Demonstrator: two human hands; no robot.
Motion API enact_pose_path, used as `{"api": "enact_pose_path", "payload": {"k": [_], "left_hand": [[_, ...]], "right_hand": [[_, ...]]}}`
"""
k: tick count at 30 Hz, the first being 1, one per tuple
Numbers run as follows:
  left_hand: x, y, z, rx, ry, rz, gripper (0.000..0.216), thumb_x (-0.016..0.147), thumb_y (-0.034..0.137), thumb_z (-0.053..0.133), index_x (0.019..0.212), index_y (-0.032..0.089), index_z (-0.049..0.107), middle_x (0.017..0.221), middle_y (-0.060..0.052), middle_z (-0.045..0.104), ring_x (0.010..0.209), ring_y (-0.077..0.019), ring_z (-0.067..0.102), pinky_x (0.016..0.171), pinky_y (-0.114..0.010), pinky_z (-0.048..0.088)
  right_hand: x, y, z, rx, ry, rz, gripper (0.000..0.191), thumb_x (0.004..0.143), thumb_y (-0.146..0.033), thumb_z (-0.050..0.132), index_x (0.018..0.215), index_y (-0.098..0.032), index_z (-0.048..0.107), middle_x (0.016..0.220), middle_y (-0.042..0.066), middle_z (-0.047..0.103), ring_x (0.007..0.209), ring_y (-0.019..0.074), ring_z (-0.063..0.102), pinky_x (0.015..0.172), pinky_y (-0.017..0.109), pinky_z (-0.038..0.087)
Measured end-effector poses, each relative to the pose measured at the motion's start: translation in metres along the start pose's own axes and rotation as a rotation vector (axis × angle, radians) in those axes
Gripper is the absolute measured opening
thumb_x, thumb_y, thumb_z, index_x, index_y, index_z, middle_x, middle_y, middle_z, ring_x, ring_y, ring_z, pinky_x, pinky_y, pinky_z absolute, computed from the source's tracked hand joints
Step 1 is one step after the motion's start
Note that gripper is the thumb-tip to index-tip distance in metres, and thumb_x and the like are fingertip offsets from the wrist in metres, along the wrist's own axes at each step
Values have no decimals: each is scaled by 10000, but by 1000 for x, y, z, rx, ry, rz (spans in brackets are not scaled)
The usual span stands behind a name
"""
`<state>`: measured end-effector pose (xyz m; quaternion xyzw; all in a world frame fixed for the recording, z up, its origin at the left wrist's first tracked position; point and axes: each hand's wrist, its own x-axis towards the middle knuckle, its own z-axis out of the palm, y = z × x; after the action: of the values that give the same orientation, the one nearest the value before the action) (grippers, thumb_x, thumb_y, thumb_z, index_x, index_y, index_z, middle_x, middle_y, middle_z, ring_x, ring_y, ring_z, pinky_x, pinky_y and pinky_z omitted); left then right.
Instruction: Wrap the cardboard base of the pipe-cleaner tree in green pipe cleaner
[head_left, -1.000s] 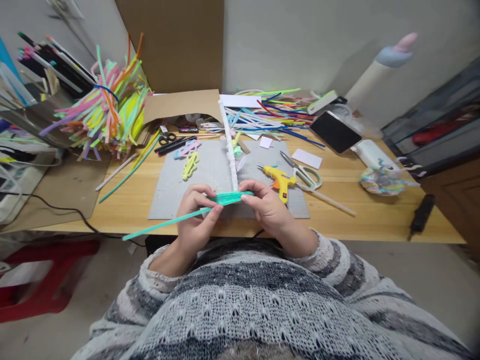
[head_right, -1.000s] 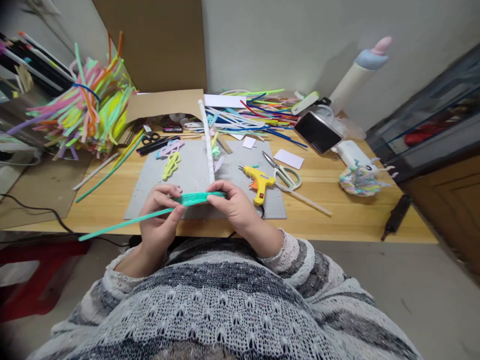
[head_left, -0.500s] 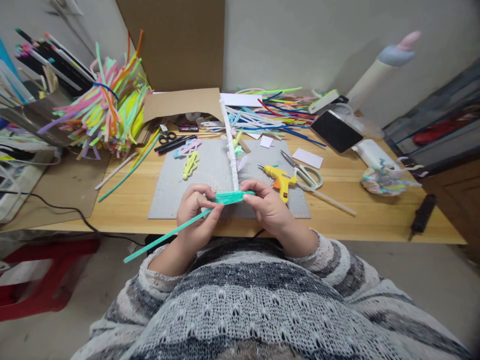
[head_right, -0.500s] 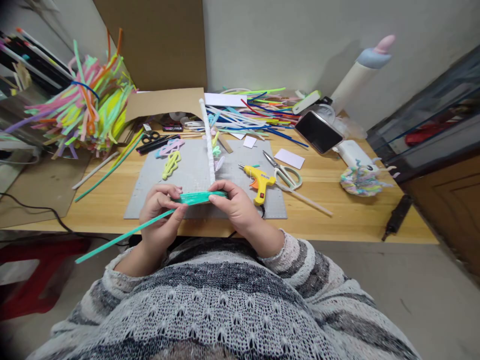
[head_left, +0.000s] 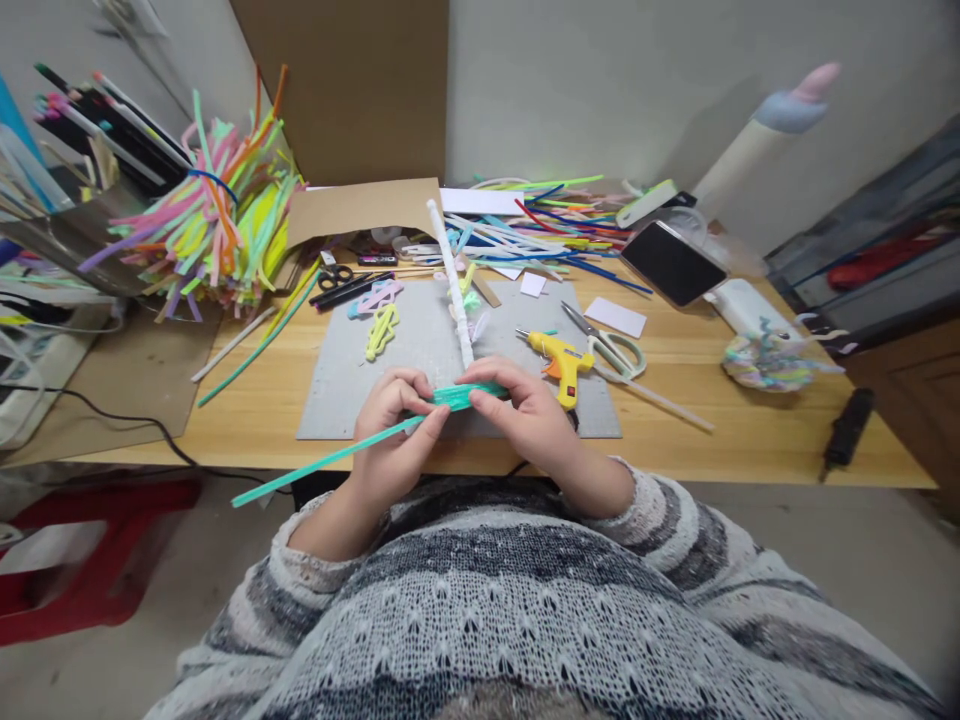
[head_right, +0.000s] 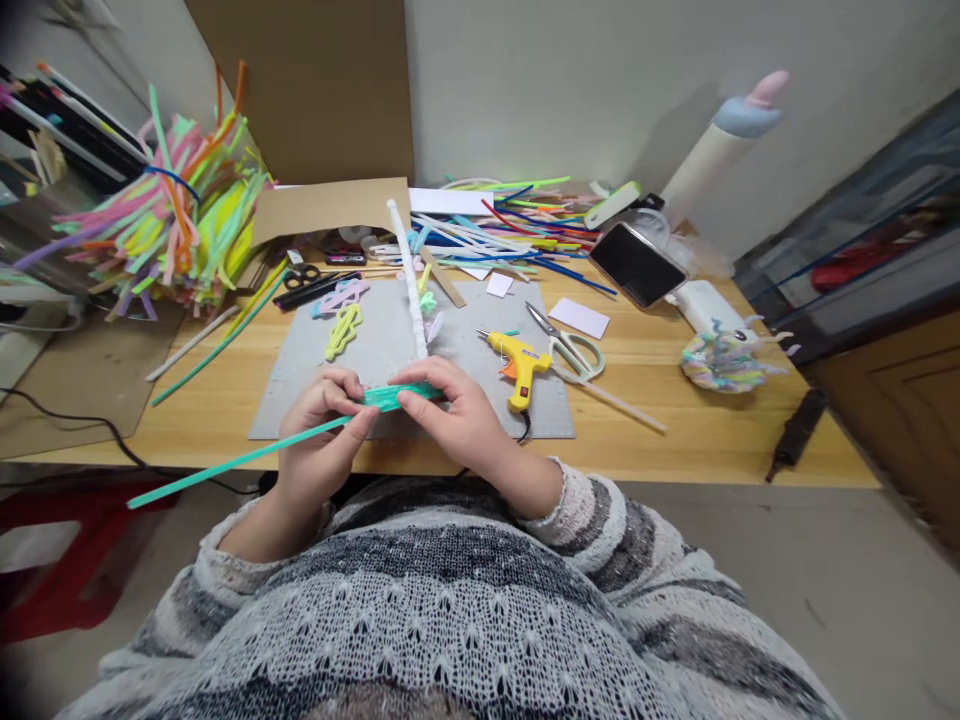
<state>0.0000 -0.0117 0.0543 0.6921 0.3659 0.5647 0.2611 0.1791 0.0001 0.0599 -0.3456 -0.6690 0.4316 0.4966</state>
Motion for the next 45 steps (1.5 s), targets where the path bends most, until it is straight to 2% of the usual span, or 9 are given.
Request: {"api": "enact_pose_path", "payload": {"k": [5, 14, 19, 26, 29, 36, 40, 45], "left_hand": [[-3, -2, 0, -26, -4, -37, 157, 820, 189, 665, 721, 187, 543, 827, -14, 528, 809, -143, 534, 741, -314, 446], [-3, 2, 3, -13, -16, -47, 174, 821, 212, 664, 714, 191, 529, 836, -21, 528, 816, -154, 542, 746, -328, 451], [0, 1, 1, -45, -43, -75, 161, 822, 224, 670, 721, 193, 548, 847, -30, 547, 826, -162, 554, 762, -344, 471], [-8, -15, 4, -395, 107, -54, 185, 801, 201, 681, 709, 183, 522, 915, -17, 495, 937, -176, 606, 877, -393, 507], [-10, -25, 8, -424, 169, -85, 219, 792, 247, 697, 700, 187, 506, 902, -13, 505, 922, -175, 608, 876, -396, 508], [-6, -37, 14, -441, 197, -215, 276, 773, 345, 714, 700, 196, 493, 881, -13, 516, 870, -161, 580, 834, -355, 495], [-6, -37, 12, -414, 185, -172, 256, 786, 348, 699, 712, 199, 503, 898, -14, 526, 872, -160, 573, 836, -356, 485], [-7, -35, 10, -219, 76, 6, 171, 765, 260, 721, 821, 223, 563, 967, -24, 542, 958, -172, 549, 879, -358, 459]], "right_hand": [[1, 0, 6, -50, 29, -6, 65, 857, -288, 608, 896, -261, 652, 908, 16, 630, 914, 167, 580, 854, 361, 443], [-1, -1, 5, -114, 5, 18, 90, 817, -322, 642, 865, -256, 604, 877, 13, 605, 877, 183, 556, 826, 373, 422], [1, 1, 5, -57, 24, 45, 98, 816, -337, 643, 828, -251, 599, 862, 5, 590, 854, 171, 549, 797, 348, 421], [3, 4, -3, -2, 7, 63, 106, 813, -340, 655, 828, -249, 602, 823, 0, 598, 833, 171, 544, 753, 331, 422], [4, 7, -5, -5, 15, 80, 139, 802, -379, 663, 819, -252, 608, 799, -2, 599, 840, 176, 541, 746, 329, 425], [11, 14, -9, 31, 49, 135, 144, 772, -371, 683, 813, -249, 619, 804, -13, 596, 826, 163, 531, 757, 318, 417], [12, 17, -11, 73, 47, 140, 141, 766, -360, 696, 818, -250, 625, 811, -21, 592, 819, 154, 524, 779, 315, 405], [9, 17, -15, 86, 26, 133, 130, 777, -357, 690, 830, -253, 632, 822, -19, 595, 831, 158, 527, 810, 329, 401]]}}
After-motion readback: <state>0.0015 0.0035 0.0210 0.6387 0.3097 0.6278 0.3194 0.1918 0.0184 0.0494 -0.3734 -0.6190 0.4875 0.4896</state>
